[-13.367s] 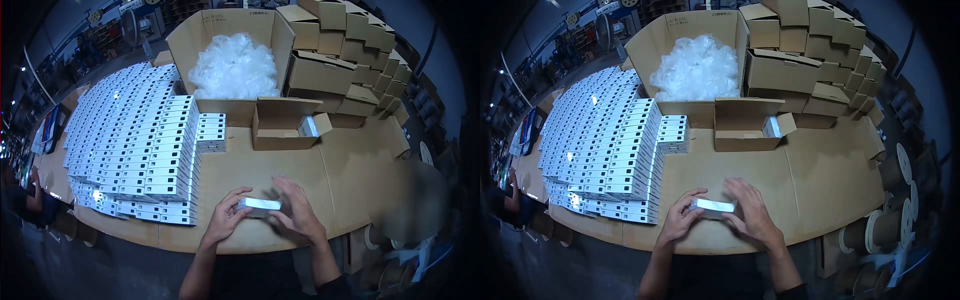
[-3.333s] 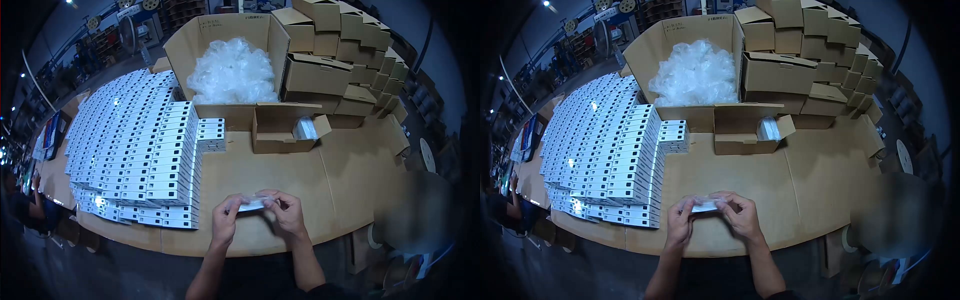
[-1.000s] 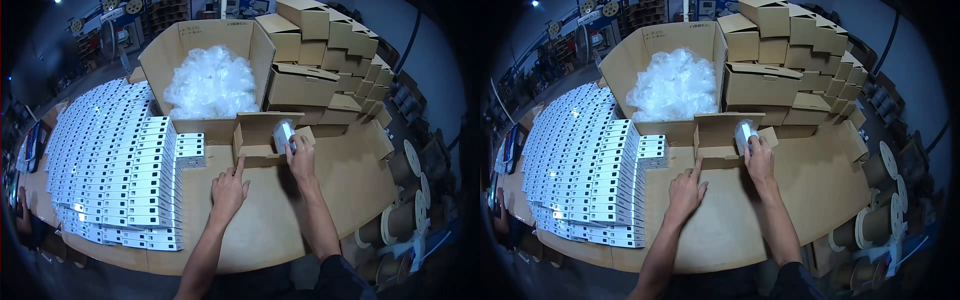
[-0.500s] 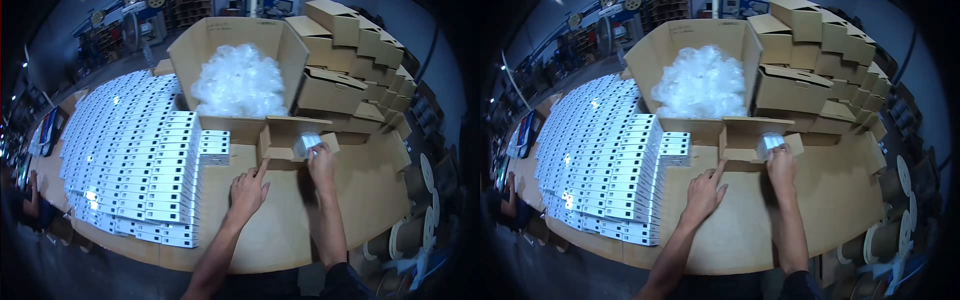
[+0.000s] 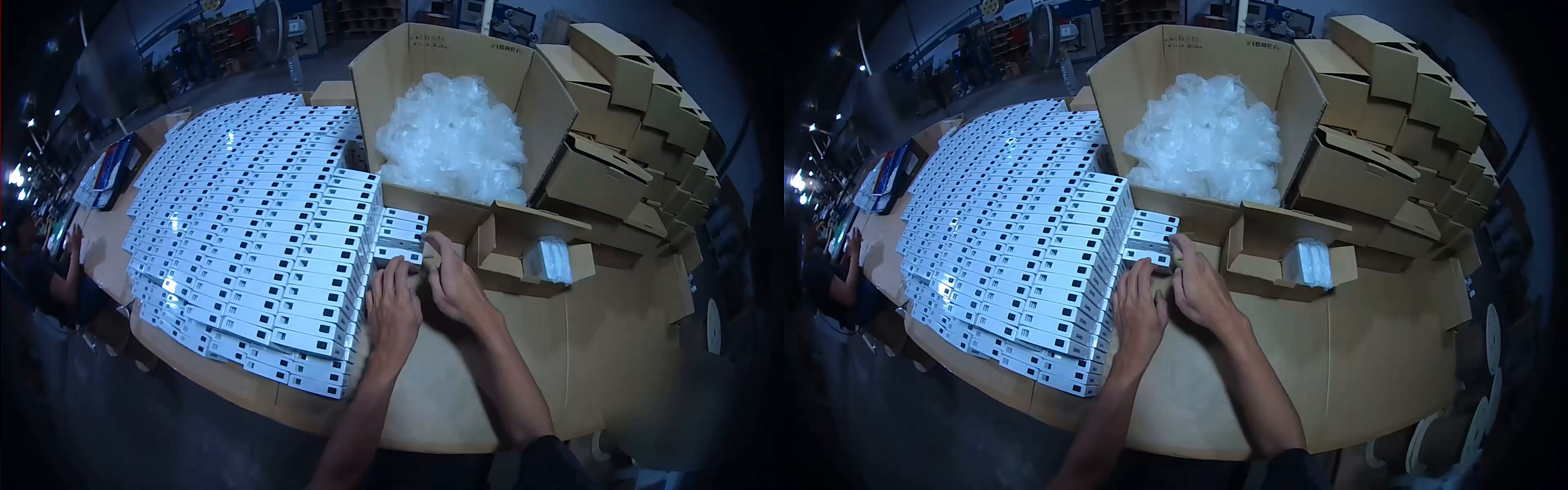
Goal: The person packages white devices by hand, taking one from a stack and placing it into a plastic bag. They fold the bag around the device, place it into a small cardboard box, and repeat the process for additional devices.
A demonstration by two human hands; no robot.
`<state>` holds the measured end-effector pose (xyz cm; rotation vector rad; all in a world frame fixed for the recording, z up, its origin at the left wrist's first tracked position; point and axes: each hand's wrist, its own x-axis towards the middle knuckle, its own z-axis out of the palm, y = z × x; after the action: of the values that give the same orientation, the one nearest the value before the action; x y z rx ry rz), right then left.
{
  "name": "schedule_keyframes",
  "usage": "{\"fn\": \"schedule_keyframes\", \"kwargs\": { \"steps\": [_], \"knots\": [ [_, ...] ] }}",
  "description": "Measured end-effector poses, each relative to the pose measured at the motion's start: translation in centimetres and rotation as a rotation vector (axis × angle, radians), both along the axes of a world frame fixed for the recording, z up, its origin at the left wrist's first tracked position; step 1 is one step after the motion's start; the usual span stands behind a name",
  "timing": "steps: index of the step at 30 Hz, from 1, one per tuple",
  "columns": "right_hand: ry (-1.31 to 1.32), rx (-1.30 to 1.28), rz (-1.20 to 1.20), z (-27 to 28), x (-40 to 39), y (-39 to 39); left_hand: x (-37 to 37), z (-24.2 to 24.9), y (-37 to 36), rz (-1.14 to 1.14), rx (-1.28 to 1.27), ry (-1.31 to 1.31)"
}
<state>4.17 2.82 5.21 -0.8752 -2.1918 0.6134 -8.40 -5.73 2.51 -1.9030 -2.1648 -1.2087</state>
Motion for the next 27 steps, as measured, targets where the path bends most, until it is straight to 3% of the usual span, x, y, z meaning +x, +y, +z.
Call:
{"fn": "schedule_keyframes", "kwargs": {
  "steps": [4,10,15,18,21,24,26,27],
  "knots": [
    [-0.131,-0.168,0.013,0.5,-0.3,0.1,-0.1,-0.4,0.3,0.046,0.078,0.009],
    [0.058,-0.08,-0.104,0.1,1.3,-2.0,0.1,-1.0,0.4,0.07,0.071,0.008],
    [0.149,-0.884,0.038,4.4,4.8,-5.2,0.9,1.4,-2.9,0.042,0.21,0.029],
    [0.413,-1.05,0.221,5.2,5.6,-5.6,2.0,4.5,-4.3,-0.048,0.324,-0.085],
    [0.699,-1.057,0.247,6.6,5.1,-4.4,2.9,7.2,-3.1,-0.256,0.381,-0.186],
    [0.7,-0.819,0.184,7.6,5.5,-2.4,2.1,11.5,-1.7,-0.398,0.247,-0.243],
    [0.669,-0.874,0.137,10.5,6.1,-1.6,0.1,14.0,0.4,-0.494,0.226,-0.259],
    [0.598,-0.783,0.165,11.0,6.5,-0.3,-0.9,14.9,2.1,-0.46,0.228,-0.277]
  ]
}}
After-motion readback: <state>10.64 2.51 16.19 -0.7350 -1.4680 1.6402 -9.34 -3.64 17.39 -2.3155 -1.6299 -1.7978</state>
